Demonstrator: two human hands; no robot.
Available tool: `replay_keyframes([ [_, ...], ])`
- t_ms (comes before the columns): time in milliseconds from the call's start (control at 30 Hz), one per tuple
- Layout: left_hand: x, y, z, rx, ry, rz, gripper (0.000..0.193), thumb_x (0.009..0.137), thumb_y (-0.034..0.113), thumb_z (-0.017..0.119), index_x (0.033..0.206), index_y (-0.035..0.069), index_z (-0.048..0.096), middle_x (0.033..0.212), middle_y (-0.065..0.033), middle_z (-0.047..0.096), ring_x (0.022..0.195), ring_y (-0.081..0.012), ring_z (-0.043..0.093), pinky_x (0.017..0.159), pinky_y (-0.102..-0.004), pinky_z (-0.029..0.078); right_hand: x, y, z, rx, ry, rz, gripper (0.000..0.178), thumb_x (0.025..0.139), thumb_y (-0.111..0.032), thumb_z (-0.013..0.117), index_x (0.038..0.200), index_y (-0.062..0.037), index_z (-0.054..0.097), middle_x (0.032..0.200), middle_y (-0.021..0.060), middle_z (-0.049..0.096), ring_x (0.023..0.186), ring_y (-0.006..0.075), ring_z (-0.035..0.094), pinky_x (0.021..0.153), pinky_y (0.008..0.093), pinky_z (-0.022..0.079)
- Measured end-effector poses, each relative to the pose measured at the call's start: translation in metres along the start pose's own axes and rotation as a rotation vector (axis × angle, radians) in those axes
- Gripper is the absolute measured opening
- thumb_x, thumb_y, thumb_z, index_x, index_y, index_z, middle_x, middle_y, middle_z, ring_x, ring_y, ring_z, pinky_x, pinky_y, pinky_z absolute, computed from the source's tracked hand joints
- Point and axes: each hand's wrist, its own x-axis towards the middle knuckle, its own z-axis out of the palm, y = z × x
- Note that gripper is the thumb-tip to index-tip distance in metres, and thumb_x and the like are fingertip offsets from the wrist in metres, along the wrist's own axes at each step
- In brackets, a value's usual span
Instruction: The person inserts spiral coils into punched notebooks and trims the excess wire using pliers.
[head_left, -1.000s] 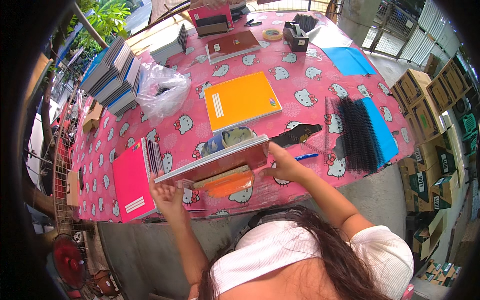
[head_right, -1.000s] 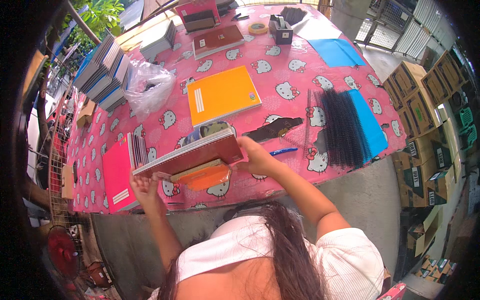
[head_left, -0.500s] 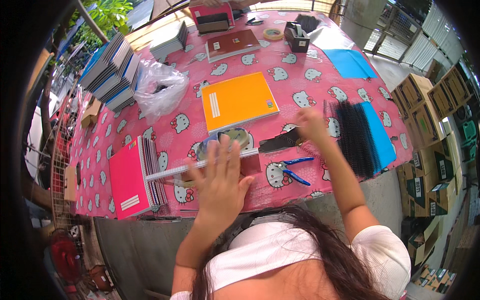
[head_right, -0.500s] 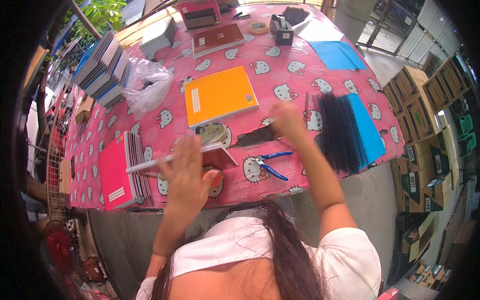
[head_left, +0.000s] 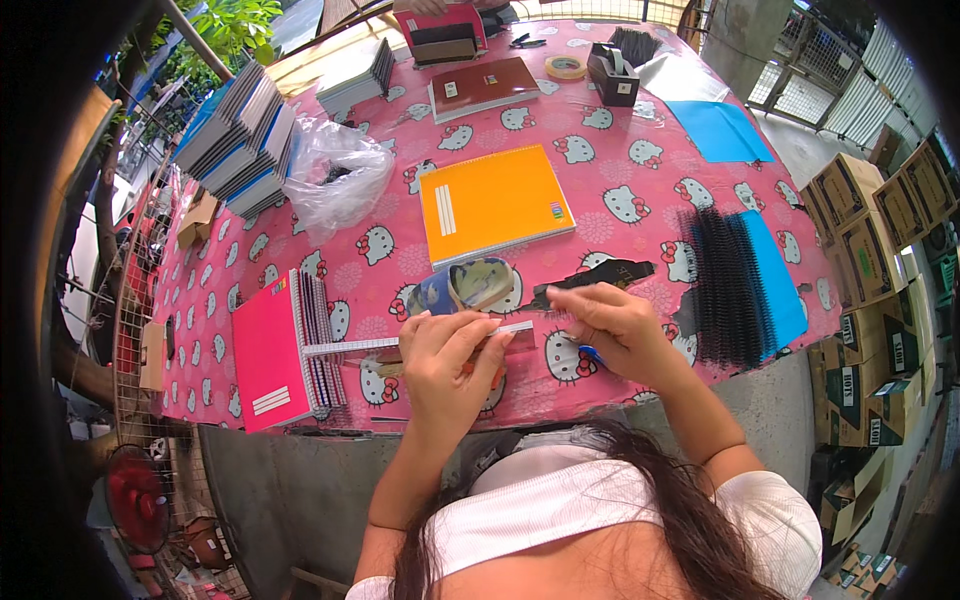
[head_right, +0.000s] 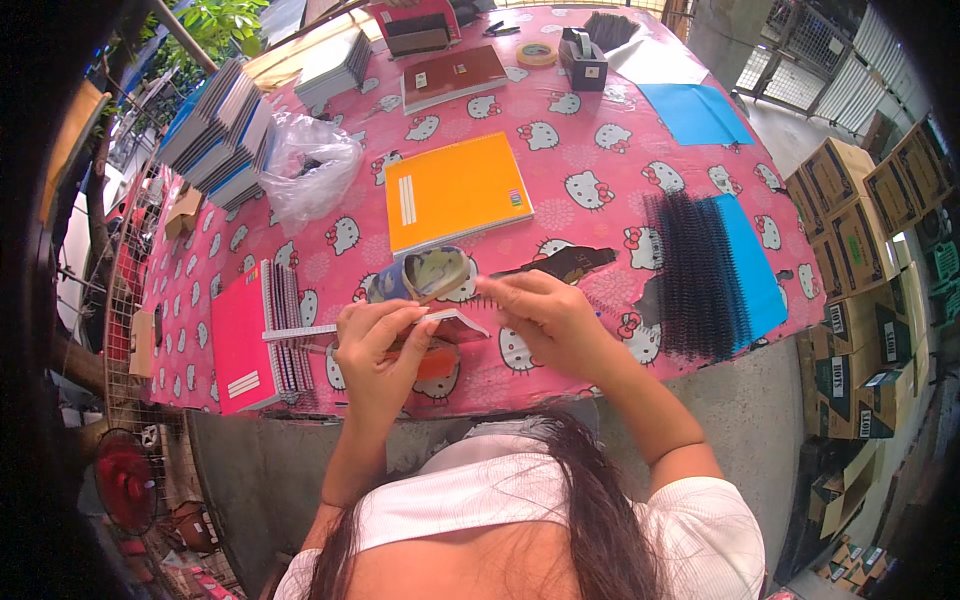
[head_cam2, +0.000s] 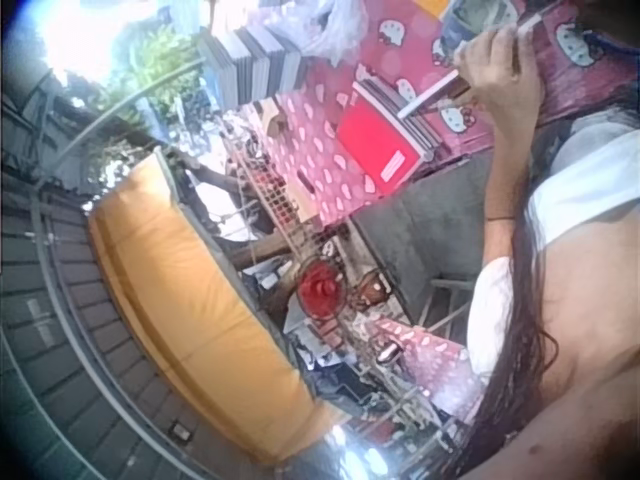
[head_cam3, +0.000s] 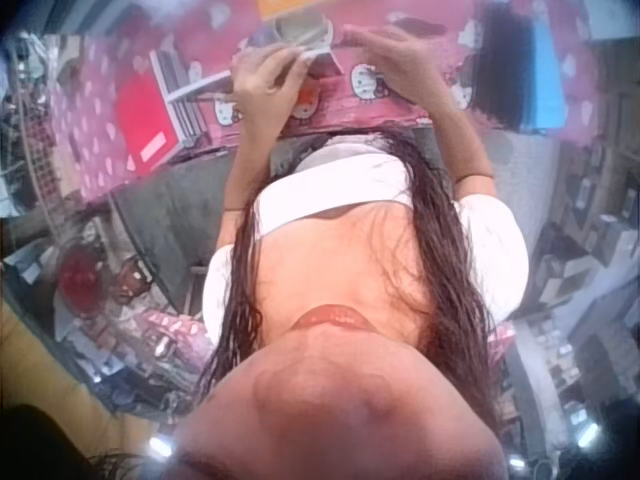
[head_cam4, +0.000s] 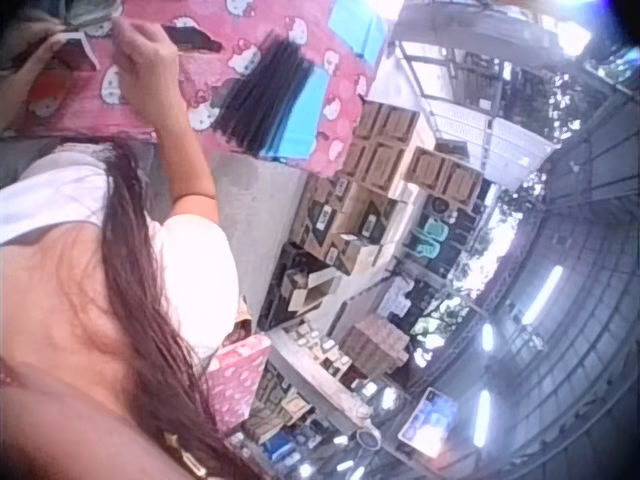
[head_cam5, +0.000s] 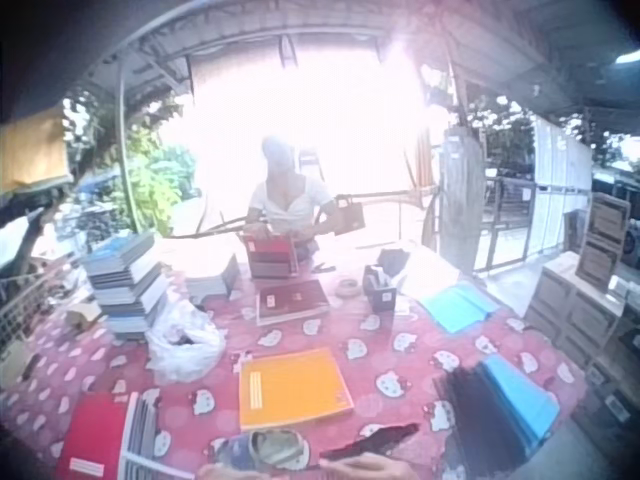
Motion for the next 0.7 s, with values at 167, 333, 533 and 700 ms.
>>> replay_keyframes([
  [167,-0.005,0.001,0.0,0.011,-0.04,-0.033,0.015,0.078,0.019,0.076,0.086,0.008,0.07,0.082,-0.0027,0.068,0.079,-0.0193,0.062,0.087,-0.0413,0.039,0.003,-0.014,0.003,-0.033,0.055,0.02,0.033,0.074,0.001,0.072,0.106,-0.0063,0.071,0.092,0.0103,0.066,0.076,0.0203,0.063,0.066,0.0308,0.051],
  [333,-0.004,0.002,0.0,-0.005,0.001,-0.021,0.015,0.075,0.014,0.078,0.085,0.005,0.07,0.078,-0.0041,0.067,0.07,-0.0175,0.059,0.087,-0.0365,0.039,0.02,-0.019,0.0,0.107,-0.062,-0.008,0.028,0.072,0.004,0.068,0.098,-0.007,0.069,0.082,0.0096,0.061,0.075,0.0242,0.062,0.065,0.0338,0.05],
  [533,-0.005,0.001,0.002,-0.017,0.023,-0.039,0.02,0.074,0.013,0.079,0.091,0.006,0.072,0.079,-0.004,0.068,0.071,-0.0181,0.06,0.087,-0.0367,0.039,0.039,-0.026,-0.014,0.262,-0.406,0.399,0.012,0.082,-0.007,0.067,0.093,-0.0042,0.066,0.081,0.0098,0.06,0.071,0.0235,0.061,0.063,0.0334,0.048],
  [700,-0.009,-0.001,0.001,0.013,-0.004,-0.067,0.023,0.074,0.017,0.077,0.094,0.009,0.07,0.089,-0.0025,0.069,0.086,-0.0188,0.063,0.097,-0.0419,0.036,0.032,-0.035,-0.005,0.054,-0.225,0.154,0.02,0.085,-0.013,0.067,0.101,-0.0054,0.058,0.077,0.0078,0.057,0.069,0.0271,0.061,0.06,0.036,0.048],
])
